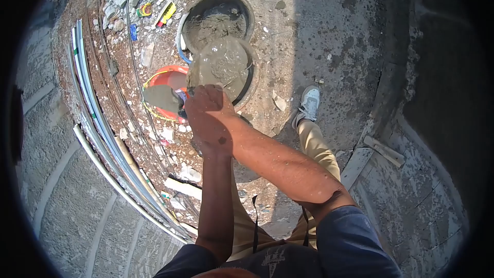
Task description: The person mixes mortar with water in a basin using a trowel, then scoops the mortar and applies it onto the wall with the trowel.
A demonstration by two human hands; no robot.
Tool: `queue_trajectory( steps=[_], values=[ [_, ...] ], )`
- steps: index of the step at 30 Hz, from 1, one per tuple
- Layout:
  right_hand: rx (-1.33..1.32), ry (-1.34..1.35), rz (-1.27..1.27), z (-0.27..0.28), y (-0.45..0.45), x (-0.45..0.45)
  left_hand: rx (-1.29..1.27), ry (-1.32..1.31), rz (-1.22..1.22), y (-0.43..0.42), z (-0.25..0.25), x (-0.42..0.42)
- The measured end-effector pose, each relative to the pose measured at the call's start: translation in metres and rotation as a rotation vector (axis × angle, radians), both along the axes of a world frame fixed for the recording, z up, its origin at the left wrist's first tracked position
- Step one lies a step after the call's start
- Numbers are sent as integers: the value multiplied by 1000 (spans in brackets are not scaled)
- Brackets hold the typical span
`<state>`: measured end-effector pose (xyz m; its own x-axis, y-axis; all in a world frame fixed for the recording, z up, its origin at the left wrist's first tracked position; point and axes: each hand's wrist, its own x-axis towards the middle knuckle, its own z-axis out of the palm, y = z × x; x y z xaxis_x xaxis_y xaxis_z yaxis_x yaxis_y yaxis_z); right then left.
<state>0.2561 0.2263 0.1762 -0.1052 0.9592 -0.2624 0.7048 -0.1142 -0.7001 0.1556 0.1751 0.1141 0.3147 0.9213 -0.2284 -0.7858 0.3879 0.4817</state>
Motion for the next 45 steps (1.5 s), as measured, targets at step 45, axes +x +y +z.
queue_trajectory(
  steps=[45],
  values=[
    [-267,506,-1522,-191,-234,174,-400,1381,-586,-76,-241,151]
  ],
)
